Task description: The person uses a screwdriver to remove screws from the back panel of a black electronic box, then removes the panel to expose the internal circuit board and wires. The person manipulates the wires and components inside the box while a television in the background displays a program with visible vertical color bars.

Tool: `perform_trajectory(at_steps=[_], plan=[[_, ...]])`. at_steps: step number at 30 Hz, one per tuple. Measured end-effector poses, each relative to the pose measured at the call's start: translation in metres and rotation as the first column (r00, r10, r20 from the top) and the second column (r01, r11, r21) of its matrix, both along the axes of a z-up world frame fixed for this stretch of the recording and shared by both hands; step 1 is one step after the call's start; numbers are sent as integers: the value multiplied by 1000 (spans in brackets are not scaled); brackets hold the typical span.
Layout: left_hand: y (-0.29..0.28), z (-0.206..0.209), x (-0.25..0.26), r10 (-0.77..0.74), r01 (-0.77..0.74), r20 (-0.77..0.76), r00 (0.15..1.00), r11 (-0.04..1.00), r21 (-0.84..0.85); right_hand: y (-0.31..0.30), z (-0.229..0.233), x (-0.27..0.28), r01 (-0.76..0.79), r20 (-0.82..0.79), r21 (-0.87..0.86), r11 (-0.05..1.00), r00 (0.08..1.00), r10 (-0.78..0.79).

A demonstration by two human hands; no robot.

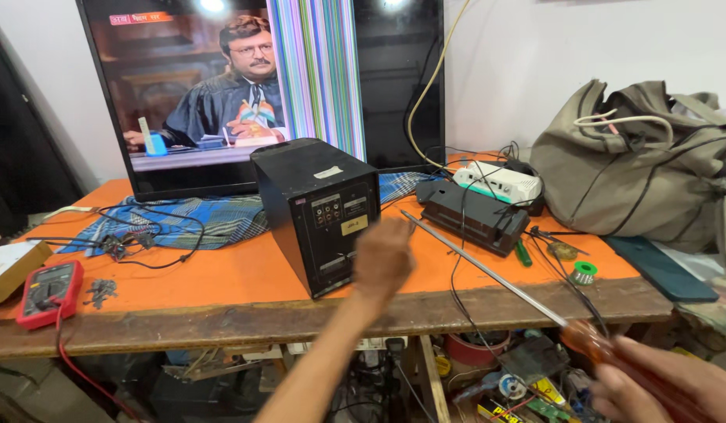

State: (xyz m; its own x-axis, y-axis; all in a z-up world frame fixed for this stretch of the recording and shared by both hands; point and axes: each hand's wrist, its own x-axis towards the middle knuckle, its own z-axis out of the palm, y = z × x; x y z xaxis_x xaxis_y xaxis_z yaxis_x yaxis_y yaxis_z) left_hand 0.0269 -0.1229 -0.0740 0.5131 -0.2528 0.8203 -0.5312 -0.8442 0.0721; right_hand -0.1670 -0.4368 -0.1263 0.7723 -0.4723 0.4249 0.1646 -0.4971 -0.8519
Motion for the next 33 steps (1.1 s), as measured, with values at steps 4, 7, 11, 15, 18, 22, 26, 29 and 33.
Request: perform_trajectory(at_steps=[4, 7, 11, 15, 18, 22, 26, 29, 33], plan=[[49, 62, -28, 105, -145, 493, 864, 989, 43, 75, 59, -20, -115, 226, -21, 993, 967, 116], [63, 95, -32, 208, -241, 621, 756, 970, -31, 105, 112, -22, -214, 73, -28, 976, 974, 216], [66, 99, -22, 277, -291, 188, 942, 956, 46, 141, 134, -33, -64, 275, -166, 984, 955, 109], [69, 91, -7, 294, -300, 278, 914, 954, -22, 151, 134, -35, -59, 272, -122, 991, 958, 91], [71, 87, -2, 305, -308, 265, 915, 951, -30, 149, 136, -34, -102, 297, -84, 991, 947, 123], [69, 87, -1, 325, -325, 223, 919, 945, -41, 149, 142, -34, -104, 292, -128, 986, 947, 137], [72, 87, -3, 295, -295, 267, 917, 955, -39, 152, 145, -35, -93, 282, -115, 989, 952, 122], [72, 87, -2, 281, -283, 279, 918, 959, -35, 152, 145, -36, -110, 301, -117, 987, 943, 141], [72, 87, -1, 287, -288, 267, 920, 957, -39, 152, 144, -36, -110, 313, -121, 987, 939, 143]])
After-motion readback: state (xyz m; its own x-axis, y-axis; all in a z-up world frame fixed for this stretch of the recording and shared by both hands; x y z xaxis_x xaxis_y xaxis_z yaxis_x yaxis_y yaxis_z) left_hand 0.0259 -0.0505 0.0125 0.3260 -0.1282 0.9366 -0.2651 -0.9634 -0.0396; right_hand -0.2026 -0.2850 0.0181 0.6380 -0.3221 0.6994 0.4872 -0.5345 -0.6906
